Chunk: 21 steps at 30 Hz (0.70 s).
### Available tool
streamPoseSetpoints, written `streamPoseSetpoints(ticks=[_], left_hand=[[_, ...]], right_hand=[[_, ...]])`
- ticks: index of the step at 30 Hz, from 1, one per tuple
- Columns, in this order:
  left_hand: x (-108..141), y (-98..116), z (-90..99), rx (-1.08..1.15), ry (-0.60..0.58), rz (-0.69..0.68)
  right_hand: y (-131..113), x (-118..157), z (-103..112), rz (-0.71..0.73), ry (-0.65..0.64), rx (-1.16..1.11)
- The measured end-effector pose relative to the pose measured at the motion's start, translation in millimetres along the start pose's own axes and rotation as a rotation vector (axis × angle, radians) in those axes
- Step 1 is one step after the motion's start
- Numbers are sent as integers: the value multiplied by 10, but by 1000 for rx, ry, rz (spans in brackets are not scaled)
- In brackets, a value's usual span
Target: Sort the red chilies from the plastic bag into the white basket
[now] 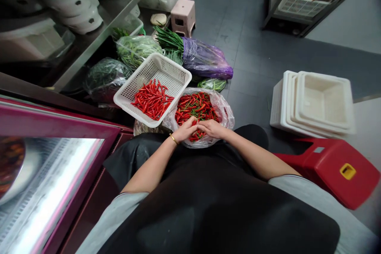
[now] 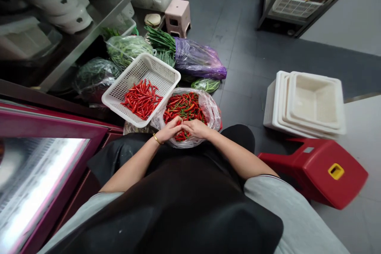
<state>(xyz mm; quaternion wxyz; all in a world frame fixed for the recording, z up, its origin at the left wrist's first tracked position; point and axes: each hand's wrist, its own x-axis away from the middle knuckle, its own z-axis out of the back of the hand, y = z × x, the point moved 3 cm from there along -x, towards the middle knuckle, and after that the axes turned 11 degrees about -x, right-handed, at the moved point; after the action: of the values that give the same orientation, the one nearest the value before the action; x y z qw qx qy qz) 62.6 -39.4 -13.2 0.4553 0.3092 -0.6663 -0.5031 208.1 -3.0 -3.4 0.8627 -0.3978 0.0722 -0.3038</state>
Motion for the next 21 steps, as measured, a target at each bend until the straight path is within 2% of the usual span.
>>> streamPoseSetpoints(ticks=[2, 5, 7, 8, 9, 12, 15, 17, 19, 21], left_hand=[[2, 41, -71, 224, 46, 55], [-43, 85, -100, 484, 249, 74], [-68, 89, -68, 528, 325, 98], [-72, 83, -46, 526, 326, 118], [-69, 74, -23, 515, 307, 139], [-23, 28, 38, 419, 237, 192], [31, -1, 93, 266, 214, 229], [57, 27, 122, 195, 156, 222], [83, 102, 118, 189, 23, 195], [109, 206, 95, 242, -88, 133]], right_hand=[[-102, -21, 14, 26, 139, 30], [-347, -24, -6, 55, 291, 86], [-494, -12, -32, 114, 259, 102], [-530, -5, -32, 120, 213, 119], [-532, 0, -15, 88, 162, 156], [-406, -4, 118, -151, 13, 317], [-344, -70, 303, -247, 68, 396], [-357, -157, 367, -225, 71, 370], [-402, -248, 376, -120, 6, 253], [-465, -291, 392, -11, 29, 81]])
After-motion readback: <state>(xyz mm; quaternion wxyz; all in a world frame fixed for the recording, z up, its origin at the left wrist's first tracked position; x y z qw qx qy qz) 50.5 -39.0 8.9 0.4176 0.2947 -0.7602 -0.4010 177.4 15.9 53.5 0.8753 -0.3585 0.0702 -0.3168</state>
